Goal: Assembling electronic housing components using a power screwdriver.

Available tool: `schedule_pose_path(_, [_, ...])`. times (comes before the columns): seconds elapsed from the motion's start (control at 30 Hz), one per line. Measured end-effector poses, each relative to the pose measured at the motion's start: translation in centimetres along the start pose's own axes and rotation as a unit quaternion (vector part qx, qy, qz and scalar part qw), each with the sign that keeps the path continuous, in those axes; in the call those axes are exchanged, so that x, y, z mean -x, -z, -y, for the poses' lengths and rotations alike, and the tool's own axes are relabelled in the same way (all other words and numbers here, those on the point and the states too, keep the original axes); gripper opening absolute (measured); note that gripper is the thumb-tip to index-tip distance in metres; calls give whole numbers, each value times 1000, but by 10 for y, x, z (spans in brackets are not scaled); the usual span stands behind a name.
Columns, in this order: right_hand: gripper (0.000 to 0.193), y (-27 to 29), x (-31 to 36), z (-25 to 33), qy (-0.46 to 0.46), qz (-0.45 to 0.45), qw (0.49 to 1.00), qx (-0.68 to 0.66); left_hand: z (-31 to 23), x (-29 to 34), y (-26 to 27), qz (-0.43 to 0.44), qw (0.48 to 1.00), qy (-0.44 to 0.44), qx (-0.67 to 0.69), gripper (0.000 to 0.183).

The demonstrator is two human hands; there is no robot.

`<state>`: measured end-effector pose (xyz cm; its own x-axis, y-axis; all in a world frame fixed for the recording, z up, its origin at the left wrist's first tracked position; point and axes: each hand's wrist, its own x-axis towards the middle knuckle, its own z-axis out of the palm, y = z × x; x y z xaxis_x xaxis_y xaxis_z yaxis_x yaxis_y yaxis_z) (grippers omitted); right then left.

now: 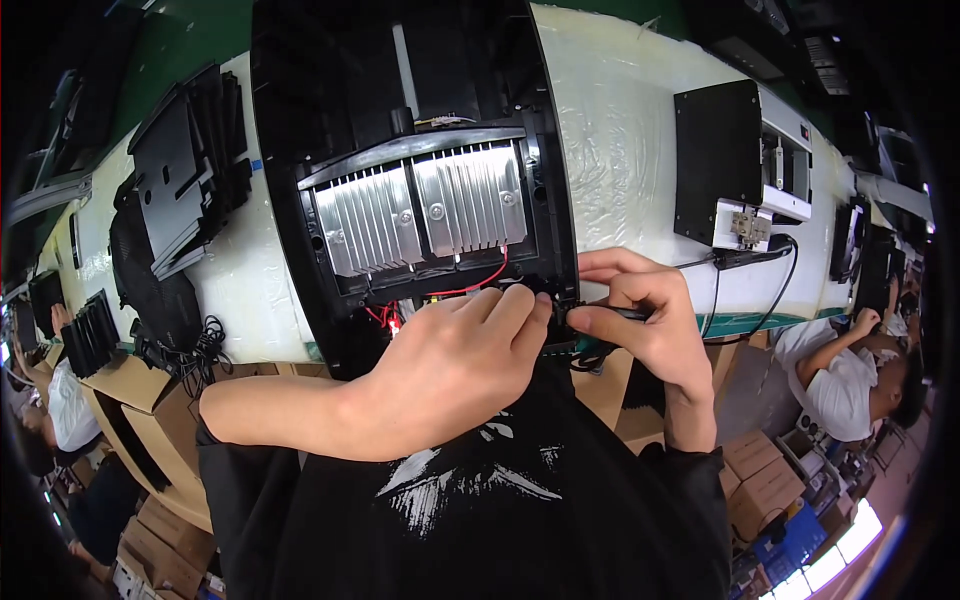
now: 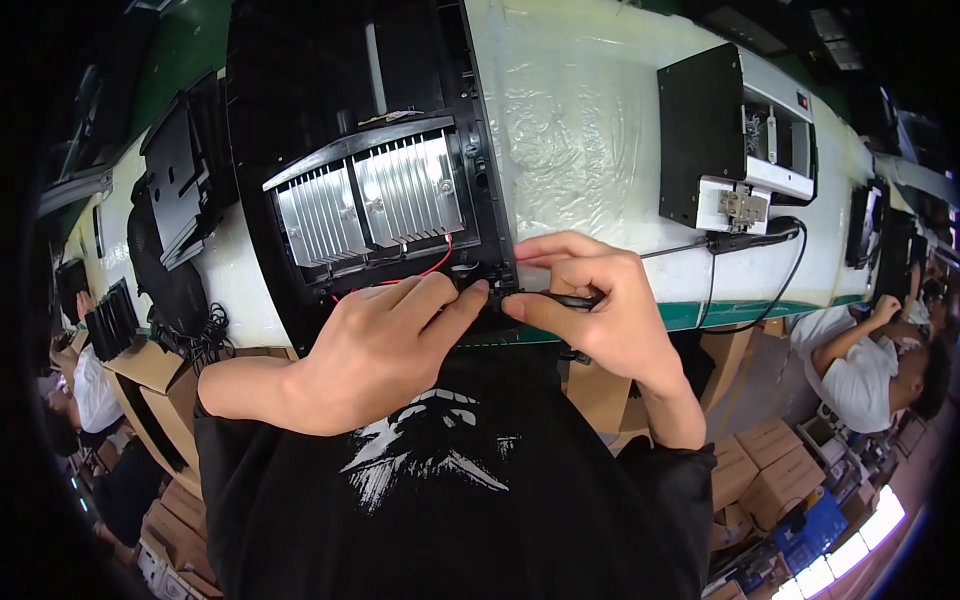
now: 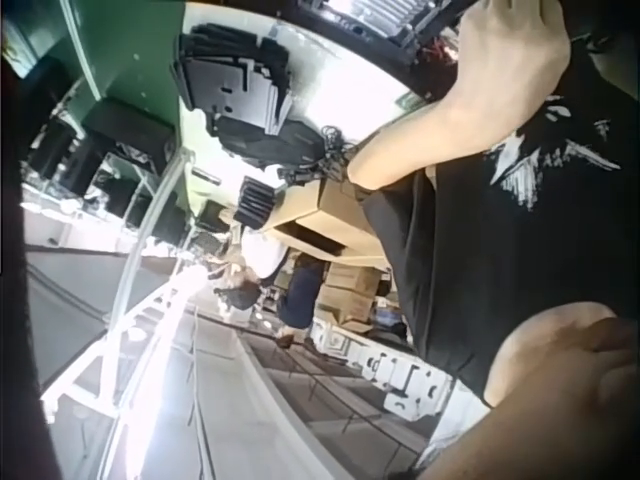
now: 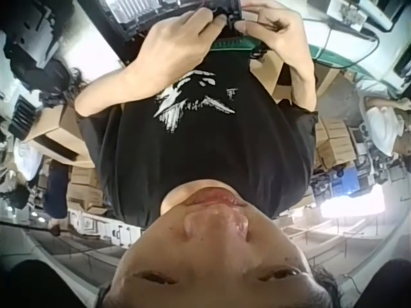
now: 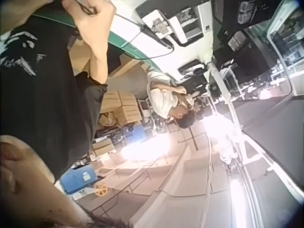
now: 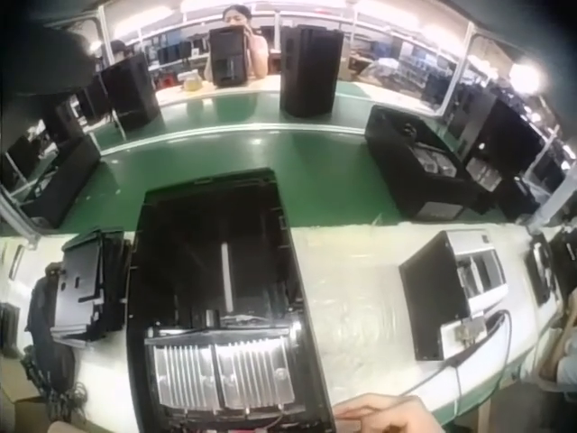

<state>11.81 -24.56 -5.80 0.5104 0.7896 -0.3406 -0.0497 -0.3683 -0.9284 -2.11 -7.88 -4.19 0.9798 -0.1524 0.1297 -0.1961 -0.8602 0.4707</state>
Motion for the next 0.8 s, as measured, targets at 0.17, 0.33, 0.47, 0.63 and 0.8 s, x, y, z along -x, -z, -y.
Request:
schedule_pose_path(0.17, [37,4,-3,-4,-30,21,999,-9,2,-2,-4,-1,1000,7,14,24])
schedule_pose_path(0.33, [35,-1,-3,-10,-33,2,997,-63,-1,-3,-8,0,996,-36,-82,16])
schedule_pose_path(0.47, [31,20,-19,-43,-137,126,965,-186,2,-10,-6,45,998,-28,-37,36])
schedule_pose_path(0.63, [24,10,-19,-47,-104,130,959,-231,9,-2,-11,0,1000,-13,-12,37])
schedule_pose_path(0.8, [24,0,-12,-43,-100,97,959,-248,14,13,-7,-55,993,34,102,32])
